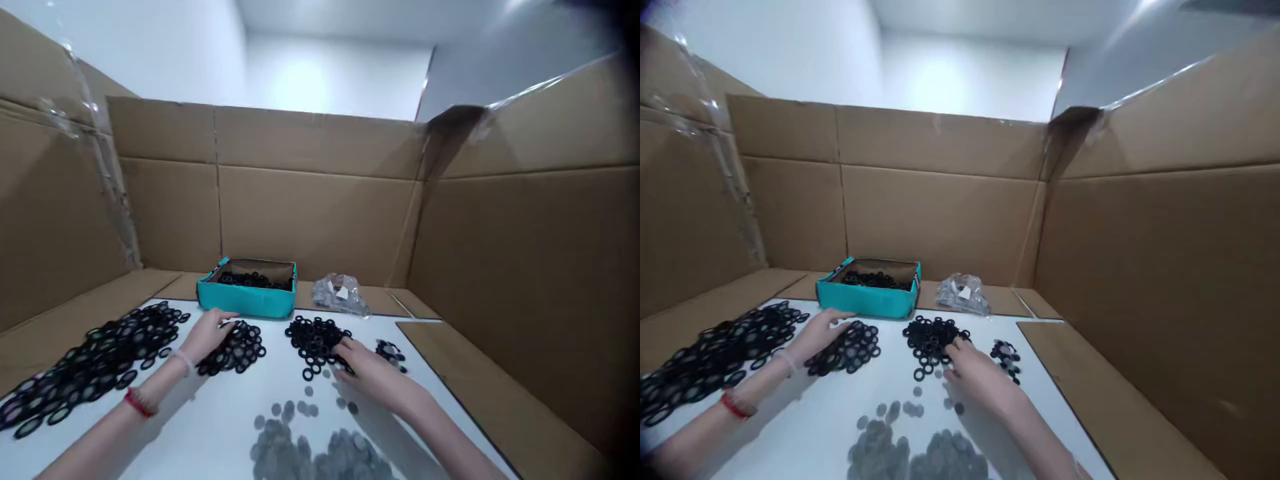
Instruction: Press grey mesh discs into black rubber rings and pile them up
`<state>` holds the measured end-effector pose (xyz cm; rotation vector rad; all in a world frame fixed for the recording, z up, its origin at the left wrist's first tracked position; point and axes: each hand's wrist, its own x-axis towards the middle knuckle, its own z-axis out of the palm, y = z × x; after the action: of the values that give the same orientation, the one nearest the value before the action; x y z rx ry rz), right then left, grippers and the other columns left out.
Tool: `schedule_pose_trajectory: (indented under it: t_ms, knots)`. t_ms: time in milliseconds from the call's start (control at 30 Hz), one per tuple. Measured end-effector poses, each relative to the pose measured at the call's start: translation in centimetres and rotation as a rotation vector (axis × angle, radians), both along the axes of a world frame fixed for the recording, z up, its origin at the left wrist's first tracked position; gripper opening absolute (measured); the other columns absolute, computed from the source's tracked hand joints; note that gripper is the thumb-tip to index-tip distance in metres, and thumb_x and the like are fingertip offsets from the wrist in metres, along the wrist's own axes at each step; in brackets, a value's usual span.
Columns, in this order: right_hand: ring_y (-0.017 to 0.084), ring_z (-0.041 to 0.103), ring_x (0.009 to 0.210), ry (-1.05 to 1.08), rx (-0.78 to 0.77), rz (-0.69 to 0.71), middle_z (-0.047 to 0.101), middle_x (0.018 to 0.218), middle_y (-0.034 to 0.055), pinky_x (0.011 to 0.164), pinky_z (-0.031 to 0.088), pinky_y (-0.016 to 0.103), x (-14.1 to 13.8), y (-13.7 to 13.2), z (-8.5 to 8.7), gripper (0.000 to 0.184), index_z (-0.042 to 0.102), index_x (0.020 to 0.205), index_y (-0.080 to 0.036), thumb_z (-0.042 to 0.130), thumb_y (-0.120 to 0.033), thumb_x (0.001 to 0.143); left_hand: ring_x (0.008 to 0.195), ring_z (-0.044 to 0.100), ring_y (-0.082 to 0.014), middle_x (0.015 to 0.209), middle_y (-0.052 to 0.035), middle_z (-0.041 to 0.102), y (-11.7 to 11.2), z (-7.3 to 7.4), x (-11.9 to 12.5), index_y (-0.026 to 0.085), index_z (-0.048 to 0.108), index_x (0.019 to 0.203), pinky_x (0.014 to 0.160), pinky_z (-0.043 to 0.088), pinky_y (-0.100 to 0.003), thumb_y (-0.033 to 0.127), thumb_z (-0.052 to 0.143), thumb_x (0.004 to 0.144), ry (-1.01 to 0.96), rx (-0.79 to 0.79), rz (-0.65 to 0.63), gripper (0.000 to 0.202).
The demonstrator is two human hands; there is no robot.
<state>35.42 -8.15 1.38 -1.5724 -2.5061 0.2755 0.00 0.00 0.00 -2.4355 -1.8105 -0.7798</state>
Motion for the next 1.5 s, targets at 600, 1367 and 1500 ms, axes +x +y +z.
schedule_pose_trajectory:
  t_ms: [600,1367,1500]
  knots:
    - [0.023,0.052,0.093,0.116,0.151,-0.129,0.058,0.098,0.0097,0.075,0.036,0.028,0.1,1.5,-1.2,0.018,0.055,0.097,-0.015,0.051,-0.017,0.079,0.09,0.053,-0.0276,0.086,-0.0093,0.06,-5.4,-0.5,14.9,0.016,0.065,0.076,0.081,0.038,-0.039,0.022,0.054,0.075,0.008,-0.23,-0.444,0.012]
    - [0.014,0.055,0.067,0.458,-0.347,0.161,0.06,0.076,0.0013,0.059,0.04,0.021,-4.0,-2.6,-0.2,0.011,0.061,0.087,-0.018,0.056,-0.017,0.077,0.065,0.057,-0.0118,0.065,0.0004,0.058,-10.2,1.5,10.4,0.014,0.055,0.069,0.067,0.043,-0.022,0.03,0.075,0.062,-1.301,-0.973,-0.206,0.026]
    - [0.013,0.054,0.068,0.932,-0.395,0.107,0.056,0.071,-0.0005,0.063,0.042,0.023,-5.3,-2.6,-0.6,0.019,0.057,0.084,-0.017,0.063,-0.032,0.076,0.069,0.06,-0.0139,0.064,0.001,0.058,-10.7,1.6,10.7,0.015,0.056,0.072,0.067,0.043,-0.023,0.034,0.074,0.063,-1.269,-0.936,-0.218,0.028]
